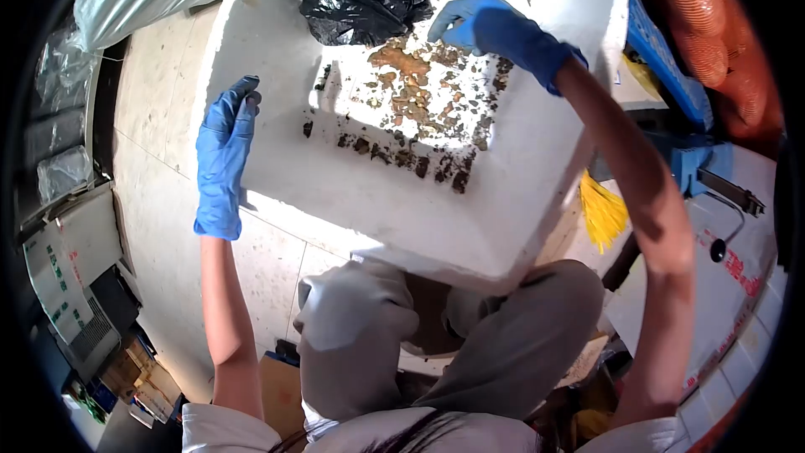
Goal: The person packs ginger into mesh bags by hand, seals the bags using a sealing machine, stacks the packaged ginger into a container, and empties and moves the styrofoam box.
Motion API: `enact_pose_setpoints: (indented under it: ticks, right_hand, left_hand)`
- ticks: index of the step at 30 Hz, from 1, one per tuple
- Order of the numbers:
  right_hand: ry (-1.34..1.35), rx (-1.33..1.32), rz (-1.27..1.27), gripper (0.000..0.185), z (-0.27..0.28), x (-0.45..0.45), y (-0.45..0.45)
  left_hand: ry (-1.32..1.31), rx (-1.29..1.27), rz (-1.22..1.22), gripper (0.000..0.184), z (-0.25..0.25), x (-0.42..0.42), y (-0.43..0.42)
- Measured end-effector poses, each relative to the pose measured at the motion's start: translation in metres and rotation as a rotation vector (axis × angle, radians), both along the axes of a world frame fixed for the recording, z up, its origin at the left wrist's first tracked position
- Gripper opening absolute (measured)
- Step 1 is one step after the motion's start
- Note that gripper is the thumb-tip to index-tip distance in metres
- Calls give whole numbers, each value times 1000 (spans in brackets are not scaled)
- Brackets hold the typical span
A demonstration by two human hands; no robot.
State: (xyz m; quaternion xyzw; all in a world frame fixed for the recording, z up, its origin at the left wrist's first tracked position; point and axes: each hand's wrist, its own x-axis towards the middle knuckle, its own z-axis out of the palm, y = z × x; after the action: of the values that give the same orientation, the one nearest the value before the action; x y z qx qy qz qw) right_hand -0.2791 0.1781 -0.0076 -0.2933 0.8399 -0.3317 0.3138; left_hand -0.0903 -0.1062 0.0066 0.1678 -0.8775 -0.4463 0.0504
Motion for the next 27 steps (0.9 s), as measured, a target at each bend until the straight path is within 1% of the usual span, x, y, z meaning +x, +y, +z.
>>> enact_pose_setpoints:
  ticks: [1, 2, 3, 4, 6, 7, 8, 9, 11, 12, 14, 16, 18, 19, 20, 22, 23, 26, 27]
  right_hand:
    - [4, -9, -3, 16, -18, -4, -14]
    - [-48, 7, 153, 18, -37, -12, -26]
    - [-103, 28, 313, 23, -39, -9, -42]
    - [-225, 364, 350, 25, -36, -6, -53]
    - [-138, 566, 558, 25, -79, 0, -69]
    - [33, 768, 809, 29, -99, 5, -80]
    - [-115, 783, 558, 30, -125, 11, -75]
    - [-237, 765, 290, 31, -137, 21, -72]
    - [-182, 820, 292, 28, -145, 32, -69]
    - [-124, 808, 493, 27, -137, 32, -70]
    - [-345, 741, 774, 25, -168, 25, -78]
    - [-476, 570, 633, 23, -138, 11, -83]
    - [-244, 476, 389, 21, -95, 12, -81]
    - [46, 463, 604, 20, -129, -4, -89]
    - [51, 465, 603, 20, -128, -4, -87]
    - [362, 725, 852, 23, -126, -6, -82]
    - [365, 725, 854, 23, -126, -6, -78]
    - [168, 774, 685, 24, -130, -8, -60]
    - [234, 883, 730, 21, -118, -5, -56]
  left_hand:
    - [-38, -23, 14, 25, 4, 2, 5]
    - [-71, -43, 25, 26, 6, 2, 10]
    - [-57, -93, 9, 26, 4, 2, 11]
    - [-55, -19, 54, 26, 6, 3, 16]
    - [-16, 23, 99, 25, 8, 2, 21]
    - [-37, -7, 111, 25, 8, 1, 20]
    - [-30, -7, 107, 25, 7, 1, 18]
    - [-17, 4, 112, 25, 6, 1, 17]
    - [22, 10, 123, 24, 6, 2, 18]
    - [28, 12, 128, 24, 7, 2, 19]
    - [67, 5, 156, 24, 8, 3, 22]
    - [66, 16, 156, 24, 7, 5, 21]
    - [60, 1, 126, 24, 5, 5, 17]
    - [64, 2, 125, 24, 5, 5, 16]
    - [69, -6, 109, 25, 5, 5, 16]
    - [80, -16, 100, 25, 3, 6, 13]
    - [87, -29, 102, 26, 3, 6, 12]
    - [87, -39, 105, 27, 4, 7, 16]
    - [88, -41, 108, 27, 5, 7, 18]
